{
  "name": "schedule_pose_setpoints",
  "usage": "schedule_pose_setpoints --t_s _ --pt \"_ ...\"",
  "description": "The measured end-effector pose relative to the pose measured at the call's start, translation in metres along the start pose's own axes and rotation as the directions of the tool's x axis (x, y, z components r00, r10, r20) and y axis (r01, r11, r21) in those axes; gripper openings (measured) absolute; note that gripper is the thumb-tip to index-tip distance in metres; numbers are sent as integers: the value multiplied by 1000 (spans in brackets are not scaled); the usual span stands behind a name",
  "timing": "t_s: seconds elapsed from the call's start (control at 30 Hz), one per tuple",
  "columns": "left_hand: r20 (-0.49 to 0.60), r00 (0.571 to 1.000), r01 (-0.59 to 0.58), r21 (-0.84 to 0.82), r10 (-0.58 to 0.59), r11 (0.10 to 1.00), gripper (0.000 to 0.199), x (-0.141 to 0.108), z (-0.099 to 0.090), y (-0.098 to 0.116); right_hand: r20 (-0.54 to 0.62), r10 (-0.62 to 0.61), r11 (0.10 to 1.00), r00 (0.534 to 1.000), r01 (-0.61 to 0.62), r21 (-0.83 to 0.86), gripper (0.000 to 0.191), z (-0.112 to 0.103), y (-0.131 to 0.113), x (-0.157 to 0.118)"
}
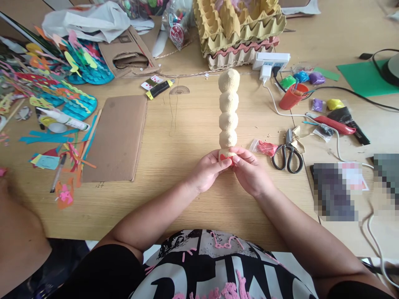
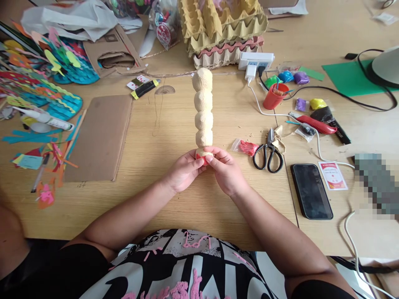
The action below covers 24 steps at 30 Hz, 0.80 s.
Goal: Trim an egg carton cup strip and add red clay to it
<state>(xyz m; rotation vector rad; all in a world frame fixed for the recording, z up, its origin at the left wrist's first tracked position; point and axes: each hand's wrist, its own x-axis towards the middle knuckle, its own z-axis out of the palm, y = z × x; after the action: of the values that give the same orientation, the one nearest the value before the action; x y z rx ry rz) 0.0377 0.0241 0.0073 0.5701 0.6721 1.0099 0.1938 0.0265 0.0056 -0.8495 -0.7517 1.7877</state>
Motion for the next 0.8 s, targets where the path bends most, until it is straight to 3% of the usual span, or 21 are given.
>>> schedule_pose_setpoints --t_s 0.43,0.6,0.8 --pt "-83 996 23 1 -22 1000 40 -1 1 -1 21 31 998 999 -32 53 26 -3 3 0" --pt "-58 998 23 -24 -24 999 48 1 -5 1 33 23 997 999 -25 71 29 -4 -1 1" --pt "9 1000 28 8 -28 1000 40 1 -9 6 104 19 998 994 -25 58 40 -4 -6 1"
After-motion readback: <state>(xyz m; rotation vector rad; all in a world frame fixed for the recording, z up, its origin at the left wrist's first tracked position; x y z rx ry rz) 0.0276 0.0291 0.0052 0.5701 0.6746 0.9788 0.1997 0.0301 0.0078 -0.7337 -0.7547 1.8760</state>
